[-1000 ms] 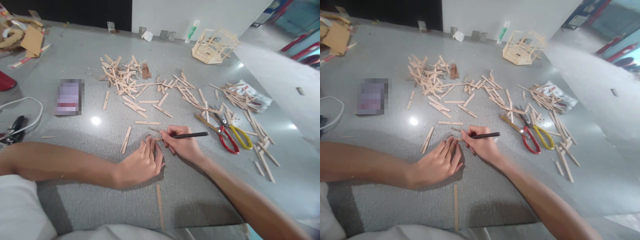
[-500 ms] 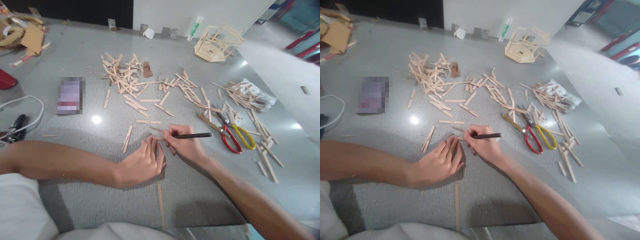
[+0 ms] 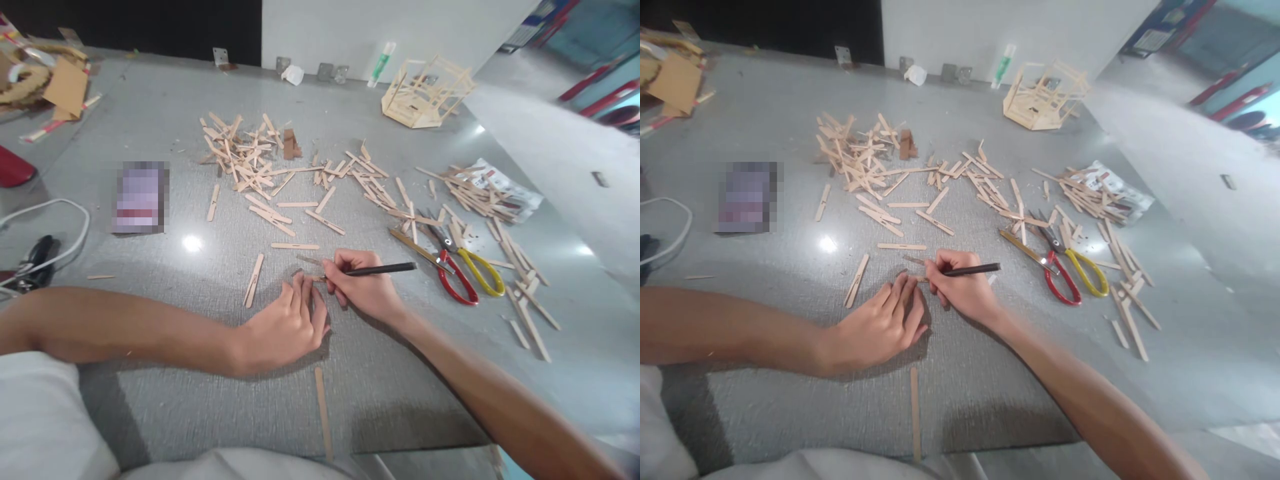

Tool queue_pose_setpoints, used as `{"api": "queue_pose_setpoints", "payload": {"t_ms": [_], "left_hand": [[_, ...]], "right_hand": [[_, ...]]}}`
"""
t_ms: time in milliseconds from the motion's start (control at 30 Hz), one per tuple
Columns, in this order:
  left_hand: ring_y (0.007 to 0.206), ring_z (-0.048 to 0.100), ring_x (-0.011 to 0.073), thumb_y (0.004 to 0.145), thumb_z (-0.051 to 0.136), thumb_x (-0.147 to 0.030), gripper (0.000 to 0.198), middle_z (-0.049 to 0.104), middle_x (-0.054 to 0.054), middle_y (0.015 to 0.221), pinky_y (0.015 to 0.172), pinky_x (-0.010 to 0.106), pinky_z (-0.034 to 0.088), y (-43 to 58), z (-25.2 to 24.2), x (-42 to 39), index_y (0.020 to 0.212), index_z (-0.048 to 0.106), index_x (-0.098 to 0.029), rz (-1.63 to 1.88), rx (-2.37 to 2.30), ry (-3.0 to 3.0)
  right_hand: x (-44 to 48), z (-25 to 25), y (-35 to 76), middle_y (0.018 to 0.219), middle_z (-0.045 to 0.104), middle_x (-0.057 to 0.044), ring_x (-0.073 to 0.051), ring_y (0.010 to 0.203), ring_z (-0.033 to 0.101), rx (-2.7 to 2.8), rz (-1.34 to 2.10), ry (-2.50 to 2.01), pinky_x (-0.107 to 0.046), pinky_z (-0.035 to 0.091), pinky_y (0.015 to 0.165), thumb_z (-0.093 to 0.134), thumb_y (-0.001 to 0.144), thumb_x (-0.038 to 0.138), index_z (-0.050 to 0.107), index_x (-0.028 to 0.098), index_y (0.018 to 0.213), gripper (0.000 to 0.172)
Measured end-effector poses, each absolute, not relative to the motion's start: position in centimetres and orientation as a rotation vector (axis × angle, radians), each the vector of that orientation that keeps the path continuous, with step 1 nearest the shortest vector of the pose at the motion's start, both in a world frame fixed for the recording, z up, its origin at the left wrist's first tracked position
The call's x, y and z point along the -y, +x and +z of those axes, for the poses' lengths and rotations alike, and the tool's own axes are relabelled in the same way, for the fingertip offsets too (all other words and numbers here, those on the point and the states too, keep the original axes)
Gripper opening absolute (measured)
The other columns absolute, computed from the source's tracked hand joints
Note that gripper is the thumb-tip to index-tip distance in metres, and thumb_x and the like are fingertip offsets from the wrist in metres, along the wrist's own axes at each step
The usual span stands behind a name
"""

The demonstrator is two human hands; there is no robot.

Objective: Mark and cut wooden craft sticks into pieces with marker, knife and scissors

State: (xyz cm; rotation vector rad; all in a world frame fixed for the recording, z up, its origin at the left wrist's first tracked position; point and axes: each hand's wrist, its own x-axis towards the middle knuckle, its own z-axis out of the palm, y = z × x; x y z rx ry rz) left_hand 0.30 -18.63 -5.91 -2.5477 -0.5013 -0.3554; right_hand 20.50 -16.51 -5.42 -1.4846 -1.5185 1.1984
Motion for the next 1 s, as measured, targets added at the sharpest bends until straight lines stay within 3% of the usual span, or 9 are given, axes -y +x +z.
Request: {"api": "queue_pose_setpoints", "payload": {"t_ms": [267,800,1000], "left_hand": [[0.104,0.077,0.0348,0.108,0.047,-0.036,0.049,0.076,0.031,0.109,0.085,0.039,0.057,0.30,-6.06,18.58,0.115,0.070,0.007,-0.367,0.509,-2.553],[0.104,0.077,0.0355,0.108,0.046,-0.035,0.049,0.077,0.029,0.108,0.084,0.039,0.059,0.23,-5.89,18.58,0.115,0.070,0.007,-0.369,0.501,-2.538],[0.105,0.077,0.0356,0.108,0.045,-0.035,0.049,0.076,0.029,0.109,0.085,0.040,0.059,0.28,-5.99,18.59,0.115,0.070,0.007,-0.360,0.501,-2.544]], "right_hand": [[16.43,-5.30,20.26,0.049,0.060,0.002,-0.007,0.033,0.048,1.525,1.198,-1.487,-0.022,0.036,0.036,0.067,0.094,0.055,0.049,0.021,0.059,0.052],[16.62,-5.03,20.45,0.042,0.053,0.004,-0.008,0.035,0.049,1.659,1.065,-1.524,-0.023,0.039,0.043,0.063,0.099,0.039,0.052,0.022,0.057,0.046],[16.50,-5.23,20.41,0.049,0.060,0.002,-0.008,0.034,0.049,1.517,1.166,-1.493,-0.023,0.038,0.038,0.068,0.095,0.048,0.050,0.022,0.059,0.048]]}}
